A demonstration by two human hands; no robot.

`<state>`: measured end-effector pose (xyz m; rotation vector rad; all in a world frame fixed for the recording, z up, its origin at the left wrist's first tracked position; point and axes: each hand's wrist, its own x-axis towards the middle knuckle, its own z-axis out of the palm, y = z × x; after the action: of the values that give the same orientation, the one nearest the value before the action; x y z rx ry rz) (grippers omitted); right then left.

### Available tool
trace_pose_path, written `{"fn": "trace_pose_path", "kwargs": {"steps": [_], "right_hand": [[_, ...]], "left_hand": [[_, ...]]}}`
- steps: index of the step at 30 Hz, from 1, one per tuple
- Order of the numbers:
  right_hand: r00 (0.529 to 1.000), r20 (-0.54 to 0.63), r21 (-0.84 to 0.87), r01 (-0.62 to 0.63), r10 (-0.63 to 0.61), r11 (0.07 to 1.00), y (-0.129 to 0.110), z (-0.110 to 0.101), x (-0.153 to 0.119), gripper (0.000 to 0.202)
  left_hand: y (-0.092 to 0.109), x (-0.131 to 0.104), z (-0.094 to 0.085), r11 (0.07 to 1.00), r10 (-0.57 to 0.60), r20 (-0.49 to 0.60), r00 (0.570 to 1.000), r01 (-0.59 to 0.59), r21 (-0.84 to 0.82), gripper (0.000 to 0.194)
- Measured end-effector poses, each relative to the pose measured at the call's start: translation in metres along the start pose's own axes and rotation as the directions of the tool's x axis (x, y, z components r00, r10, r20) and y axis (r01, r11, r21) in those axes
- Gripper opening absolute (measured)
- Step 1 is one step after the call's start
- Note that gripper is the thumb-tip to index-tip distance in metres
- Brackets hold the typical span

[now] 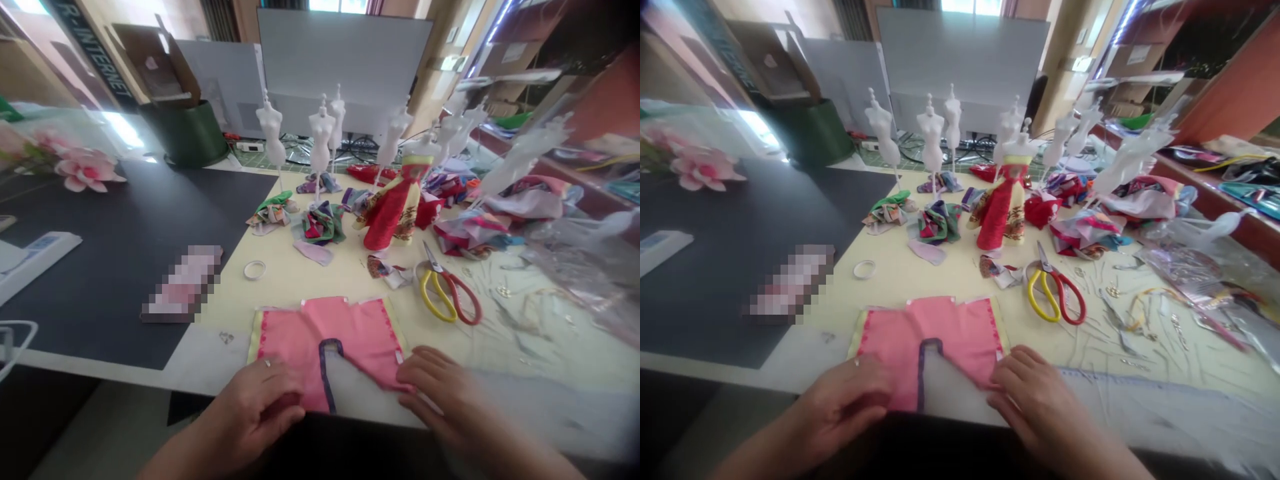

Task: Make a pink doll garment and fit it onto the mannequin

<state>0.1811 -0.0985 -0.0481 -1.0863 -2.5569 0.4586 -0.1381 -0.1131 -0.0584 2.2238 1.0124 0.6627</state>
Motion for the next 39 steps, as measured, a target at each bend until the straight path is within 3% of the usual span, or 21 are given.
{"fn": "trace_pose_path", "kwargs": {"steps": [2,6,11,16,20,24,27,30,34,39], "right_hand": [[1.000,-0.009,0.024,-0.026,0.026,0.999,0.000,0.001,-0.003,0.013],[0.987,-0.099,-0.032,-0.130,0.126,0.991,0.007,0.002,0.004,0.013],[0.924,-0.181,-0.163,-0.365,0.336,0.917,0.021,0.007,-0.001,0.019],[0.874,-0.147,-0.110,-0.480,0.463,0.870,0.024,0.012,-0.013,0.023],[0.877,-0.160,-0.092,-0.470,0.453,0.878,0.019,0.015,-0.012,0.022],[0.873,-0.219,-0.072,-0.460,0.436,0.885,0.013,0.019,-0.012,0.016],[0.909,-0.199,-0.046,-0.382,0.366,0.923,0.010,0.022,-0.011,0.014],[0.939,-0.162,-0.055,-0.315,0.303,0.947,0.009,0.025,-0.009,0.013],[0.948,-0.172,-0.091,-0.286,0.267,0.954,0.010,0.027,-0.007,0.014],[0.955,-0.175,-0.136,-0.262,0.238,0.955,0.013,0.029,-0.006,0.019]], "left_hand": [[0.001,0.006,-0.003,0.998,-0.056,0.000,0.998,0.056,-0.008,0.014],[0.001,0.028,-0.004,0.991,-0.071,-0.157,0.985,0.087,0.099,0.010],[-0.005,0.063,-0.007,0.977,-0.082,-0.247,0.966,0.127,0.172,0.012],[-0.006,0.105,-0.004,0.949,-0.087,-0.102,0.991,0.114,0.293,0.015],[-0.004,0.135,0.016,0.914,-0.032,0.022,0.999,0.020,0.406,0.019],[-0.010,0.154,0.032,0.856,-0.061,0.045,0.997,0.029,0.517,0.018],[-0.010,0.155,0.036,0.853,-0.059,0.024,0.998,0.038,0.520,0.017],[0.004,0.141,0.039,0.883,0.023,-0.015,1.000,-0.013,0.469,0.017],[0.030,0.109,0.055,0.906,0.234,0.176,0.956,-0.280,0.317,0.019],[0.032,0.084,0.077,0.920,0.245,0.246,0.938,-0.305,0.246,0.026]]}}
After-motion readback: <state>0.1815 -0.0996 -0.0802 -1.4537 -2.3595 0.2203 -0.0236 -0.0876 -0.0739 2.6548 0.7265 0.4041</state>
